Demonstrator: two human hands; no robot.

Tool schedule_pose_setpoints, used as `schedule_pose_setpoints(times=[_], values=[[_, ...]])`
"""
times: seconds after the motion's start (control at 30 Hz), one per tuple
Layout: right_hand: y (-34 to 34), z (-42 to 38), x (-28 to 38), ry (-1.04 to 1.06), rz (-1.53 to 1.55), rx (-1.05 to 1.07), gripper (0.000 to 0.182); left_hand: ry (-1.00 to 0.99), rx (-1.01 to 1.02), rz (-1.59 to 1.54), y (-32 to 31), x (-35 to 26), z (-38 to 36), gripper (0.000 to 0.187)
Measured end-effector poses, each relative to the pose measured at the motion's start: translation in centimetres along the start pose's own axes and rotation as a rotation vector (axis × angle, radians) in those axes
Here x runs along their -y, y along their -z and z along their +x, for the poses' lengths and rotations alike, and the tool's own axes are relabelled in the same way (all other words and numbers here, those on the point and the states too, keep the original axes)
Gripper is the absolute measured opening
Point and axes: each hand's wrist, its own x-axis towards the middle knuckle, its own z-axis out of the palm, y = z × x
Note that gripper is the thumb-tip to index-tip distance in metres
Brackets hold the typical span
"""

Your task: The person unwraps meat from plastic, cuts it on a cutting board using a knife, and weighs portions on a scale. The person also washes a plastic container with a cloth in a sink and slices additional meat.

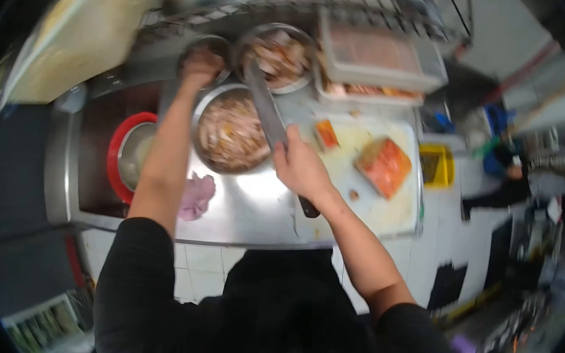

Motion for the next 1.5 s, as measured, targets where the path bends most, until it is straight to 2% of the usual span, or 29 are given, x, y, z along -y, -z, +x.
schedule_pose_setpoints(times=[0.03,0.07,0.1,0.13,0.17,0.2,0.23,0.27,0.33,0.37,0.4,0.43,0.5,0.53,0.6,0.67,0.73,0.83,0.87,0.93,1.0,1.03,1.1,1.13,1.2,1.3,1.33,1.4,1.5], values=[[0.2,-3.8,-2.0,-0.018,-0.057,-0.027,0.023,-0.202,-0.279,0.007,-5.5,2.6,0.8,0.037],[0.5,-7.5,-4.0,-0.026,-0.125,-0.055,0.023,0.006,-0.292,-0.264,-0.5,-2.8,-0.7,0.038],[-0.1,-11.4,-7.9,0.037,-0.183,-0.126,0.023,0.105,-0.288,-0.616,4.4,-7.8,-3.3,0.035],[-0.4,-14.8,-11.7,0.127,-0.246,-0.190,0.023,0.049,-0.275,-0.898,6.5,-11.1,-5.5,0.027],[0.4,-17.9,-13.0,-0.050,-0.324,-0.085,0.023,0.119,-0.231,-0.842,7.7,-13.9,-7.7,0.018],[1.2,-21.0,-14.0,-0.219,-0.389,0.026,0.023,0.008,-0.287,-0.994,8.5,-17.3,-10.4,0.013],[1.7,-23.7,-15.7,-0.297,-0.385,0.037,0.023,-0.068,-0.232,-1.072,9.5,-20.8,-13.2,0.010],[2.0,-26.2,-16.9,-0.372,-0.377,0.047,0.022,-0.072,-0.089,-1.038,9.4,-23.7,-15.9,0.009],[2.9,-30.0,-17.1,-0.475,-0.367,-0.112,0.022,-0.146,0.076,-1.291,7.7,-30.1,-20.8,0.009],[3.1,-31.6,-17.9,-0.490,-0.332,-0.194,0.022,-0.059,0.436,-1.182,6.2,-32.7,-22.8,0.016],[3.3,-32.5,-19.0,-0.488,-0.290,-0.272,0.022,-0.188,0.398,-1.100,3.1,-35.1,-25.1,0.024],[3.8,-33.0,-19.8,-0.460,-0.254,-0.301,0.021,-0.426,0.217,-0.856,3.2,-37.1,-26.3,0.033],[4.8,-33.5,-21.6,-0.379,-0.204,-0.309,0.021,-0.443,0.422,-0.552,4.2,-40.1,-27.7,0.034],[5.4,-33.8,-22.7,-0.336,-0.189,-0.308,0.020,-0.406,0.396,-0.527,3.8,-40.6,-28.2,0.034],[7.0,-33.6,-24.5,-0.262,-0.171,-0.286,0.020,-0.338,0.477,-0.602,2.4,-41.7,-29.0,0.028],[8.4,-33.6,-25.5,-0.198,-0.149,-0.265,0.020,-0.277,0.445,-0.629,3.2,-41.1,-29.0,0.023],[9.5,-33.2,-27.3,-0.129,-0.153,-0.235,0.019,-0.032,0.379,-0.794,4.3,-40.1,-28.5,0.019],[11.4,-32.4,-28.6,-0.020,-0.195,-0.182,0.019,0.296,0.125,-0.885,6.1,-37.1,-25.6,0.015],[11.9,-31.9,-28.8,0.033,-0.238,-0.149,0.018,0.251,-0.100,-0.833,5.5,-35.1,-23.4,0.015],[12.5,-31.4,-28.8,0.004,-0.278,-0.129,0.018,0.379,-0.267,-0.864,7.8,-32.0,-18.1,0.022],[13.0,-30.4,-28.2,0.068,-0.302,-0.086,0.019,0.476,-0.250,-0.946,6.9,-28.1,-12.8,0.031],[12.9,-30.1,-27.9,0.060,-0.305,-0.100,0.019,0.462,-0.246,-0.954,8.0,-28.2,-12.0,0.031],[12.3,-29.5,-27.0,0.041,-0.320,-0.104,0.019,0.468,0.001,-0.488,11.5,-29.2,-10.4,0.052],[12.0,-29.3,-26.5,0.029,-0.328,-0.102,0.020,0.452,0.008,-0.496,11.2,-30.2,-10.2,0.052],[11.4,-28.8,-25.5,-0.022,-0.322,-0.089,0.021,0.371,0.272,-0.460,9.4,-32.9,-11.4,0.064],[10.1,-28.0,-24.6,-0.142,-0.309,-0.025,0.023,0.270,0.275,-0.350,4.6,-36.2,-15.1,0.064],[9.9,-27.8,-24.1,-0.152,-0.312,-0.027,0.023,0.263,0.282,-0.357,4.4,-35.8,-15.6,0.064],[9.4,-27.4,-23.3,-0.158,-0.292,-0.053,0.023,0.213,0.369,-0.729,4.8,-34.1,-16.3,0.061],[8.7,-27.0,-22.6,-0.253,-0.299,0.003,0.026,0.235,0.477,-0.924,8.5,-33.8,-20.2,0.066]])
